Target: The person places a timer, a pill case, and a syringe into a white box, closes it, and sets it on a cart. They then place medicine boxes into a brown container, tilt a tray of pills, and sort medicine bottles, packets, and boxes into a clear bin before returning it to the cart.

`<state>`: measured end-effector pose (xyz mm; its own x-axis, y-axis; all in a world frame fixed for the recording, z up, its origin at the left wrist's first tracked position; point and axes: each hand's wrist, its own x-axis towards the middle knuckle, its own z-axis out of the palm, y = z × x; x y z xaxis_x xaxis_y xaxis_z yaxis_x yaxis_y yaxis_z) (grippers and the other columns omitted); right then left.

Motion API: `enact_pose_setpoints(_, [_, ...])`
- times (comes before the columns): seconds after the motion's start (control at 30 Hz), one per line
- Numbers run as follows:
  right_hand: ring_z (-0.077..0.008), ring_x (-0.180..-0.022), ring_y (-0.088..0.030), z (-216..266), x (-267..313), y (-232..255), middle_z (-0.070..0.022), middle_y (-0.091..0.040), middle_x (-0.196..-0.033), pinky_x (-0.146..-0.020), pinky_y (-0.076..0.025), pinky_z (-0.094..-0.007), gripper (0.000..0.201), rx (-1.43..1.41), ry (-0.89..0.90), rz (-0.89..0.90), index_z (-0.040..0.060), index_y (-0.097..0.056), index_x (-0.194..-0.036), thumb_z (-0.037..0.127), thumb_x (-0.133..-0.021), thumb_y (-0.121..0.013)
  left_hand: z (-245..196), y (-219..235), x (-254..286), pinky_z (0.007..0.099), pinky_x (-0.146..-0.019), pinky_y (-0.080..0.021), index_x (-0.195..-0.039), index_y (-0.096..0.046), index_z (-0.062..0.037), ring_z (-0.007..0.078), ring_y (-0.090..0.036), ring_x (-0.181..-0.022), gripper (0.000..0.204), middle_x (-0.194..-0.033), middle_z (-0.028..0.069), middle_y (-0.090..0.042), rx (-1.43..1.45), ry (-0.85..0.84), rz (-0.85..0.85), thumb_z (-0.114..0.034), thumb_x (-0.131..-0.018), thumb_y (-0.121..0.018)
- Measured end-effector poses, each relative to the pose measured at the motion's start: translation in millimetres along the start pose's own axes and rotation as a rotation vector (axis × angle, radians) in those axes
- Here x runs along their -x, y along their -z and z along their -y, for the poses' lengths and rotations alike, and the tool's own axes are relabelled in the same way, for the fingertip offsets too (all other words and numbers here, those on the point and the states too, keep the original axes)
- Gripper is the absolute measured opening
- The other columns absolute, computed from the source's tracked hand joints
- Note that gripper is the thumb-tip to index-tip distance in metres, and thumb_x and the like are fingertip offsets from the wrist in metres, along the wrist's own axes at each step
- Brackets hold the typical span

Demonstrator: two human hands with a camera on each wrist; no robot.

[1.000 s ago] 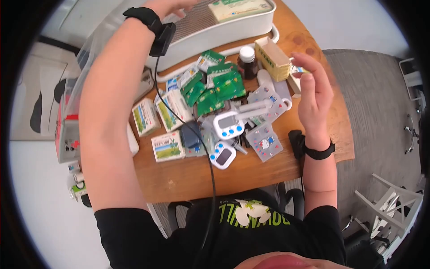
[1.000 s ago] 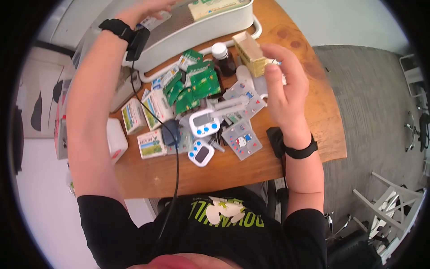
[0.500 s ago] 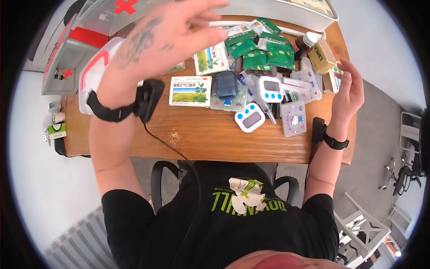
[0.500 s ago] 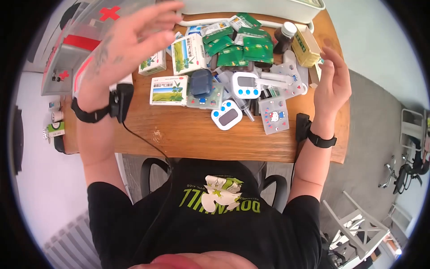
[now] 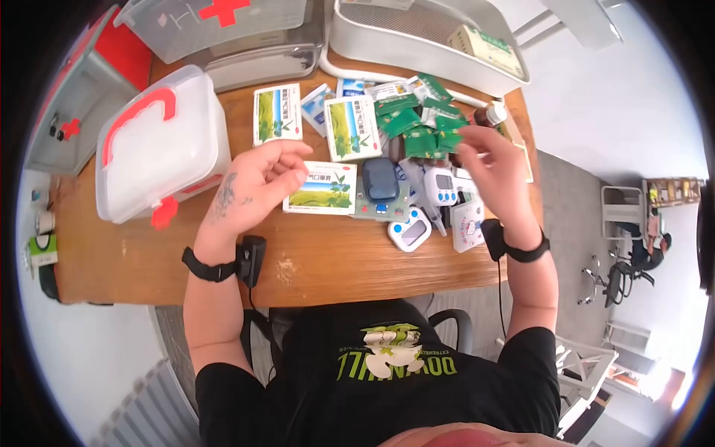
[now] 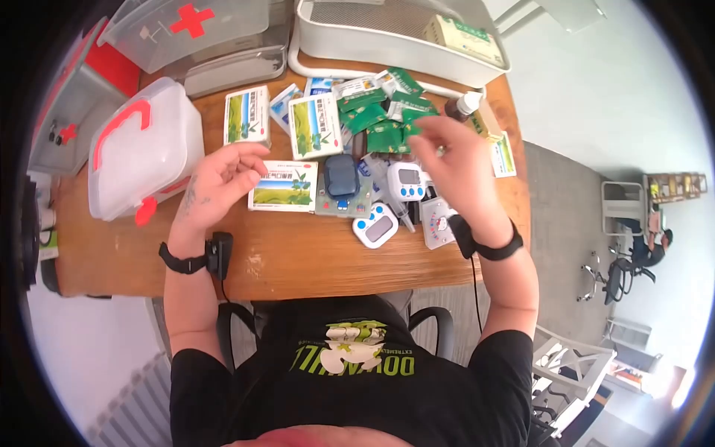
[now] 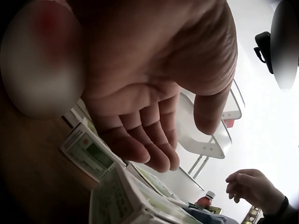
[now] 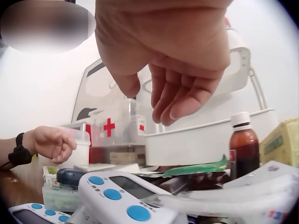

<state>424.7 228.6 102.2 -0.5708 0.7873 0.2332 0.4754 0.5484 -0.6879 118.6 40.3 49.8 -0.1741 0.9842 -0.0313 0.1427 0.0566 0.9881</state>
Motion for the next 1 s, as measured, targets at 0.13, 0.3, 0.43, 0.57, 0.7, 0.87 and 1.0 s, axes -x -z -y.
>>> enact_pose_setpoints(0.13, [-0.0266, -0.071, -0.071, 22, -33, -36, -0.0122, -0.072, -0.076, -0.066, -0.056, -0.0372, 0.032, 0.303, 0.074, 0.222, 0.0042, -0.075, -0.097, 0.035, -0.088, -0.072, 6, -8, 9, 0.0286, -0.091, -0.050, -0.125, -0.064, -0.0012, 0.0122, -0.060, -0.102, 0.035, -0.116, 0.0069, -0.066, -0.166, -0.096, -0.064, -0.003, -0.090, -0.068])
enact_pose_setpoints(0.3, [-0.0273, -0.067, -0.070, 36, -74, -80, -0.0115, -0.070, -0.069, -0.064, -0.055, -0.0397, 0.046, 0.582, 0.028, 0.449, 0.0046, -0.075, -0.084, 0.050, -0.089, -0.066, 11, -21, 12, 0.0453, -0.105, -0.043, -0.121, -0.065, -0.0026, 0.0380, -0.056, -0.121, 0.045, -0.127, 0.0167, -0.062, -0.357, -0.355, -0.088, -0.012, -0.079, -0.077])
enact_pose_setpoints(0.43, [-0.0258, -0.065, -0.069, 44, -84, -102, -0.0114, -0.069, -0.066, -0.063, -0.053, -0.0387, 0.051, 0.672, -0.021, 0.498, 0.0026, -0.072, -0.079, 0.052, -0.089, -0.066, 14, -25, 12, 0.0473, -0.109, -0.040, -0.123, -0.063, -0.0033, 0.0382, -0.051, -0.128, 0.050, -0.136, 0.0165, -0.056, -0.496, -0.397, -0.021, -0.015, -0.077, -0.079])
enact_pose_setpoints(0.57, [-0.0236, -0.063, -0.068, 43, -82, -106, -0.0125, -0.072, -0.078, -0.064, -0.054, -0.0386, 0.046, 0.518, -0.081, 0.507, -0.0005, -0.073, -0.094, 0.045, -0.088, -0.070, 21, -25, 11, 0.0475, -0.112, -0.037, -0.125, -0.061, -0.0031, 0.0388, -0.047, -0.134, 0.052, -0.140, 0.0166, -0.054, -0.547, -0.395, 0.008, -0.013, -0.076, -0.077])
enact_pose_setpoints(0.7, [-0.0157, -0.070, -0.067, 44, -76, -104, -0.0132, -0.072, -0.097, -0.060, -0.053, -0.0330, 0.052, 0.246, -0.131, 0.505, -0.0016, -0.065, -0.124, 0.035, -0.088, -0.074, 23, -27, 9, 0.0478, -0.112, -0.037, -0.124, -0.061, -0.0034, 0.0388, -0.046, -0.135, 0.051, -0.138, 0.0163, -0.055, -0.549, -0.392, 0.011, -0.012, -0.076, -0.077])
enact_pose_setpoints(0.87, [-0.0144, -0.074, -0.064, 49, -76, -104, -0.0103, -0.071, -0.096, -0.057, -0.052, -0.0295, 0.064, -0.066, -0.319, 0.526, 0.0035, -0.057, -0.139, 0.032, -0.085, -0.077, 20, -28, 8, 0.0477, -0.112, -0.038, -0.125, -0.061, -0.0042, 0.0387, -0.046, -0.134, 0.052, -0.136, 0.0163, -0.055, -0.544, -0.375, 0.016, -0.012, -0.075, -0.077])
enact_pose_setpoints(1.0, [-0.0165, -0.079, -0.063, 52, -83, -101, -0.0119, -0.066, -0.104, -0.061, -0.052, -0.0309, 0.060, -0.165, -0.389, 0.580, 0.0035, -0.058, -0.136, 0.031, -0.086, -0.077, 20, -29, 5, 0.0478, -0.111, -0.038, -0.125, -0.061, -0.0044, 0.0387, -0.047, -0.133, 0.054, -0.135, 0.0163, -0.055, -0.546, -0.386, 0.014, -0.012, -0.074, -0.077])
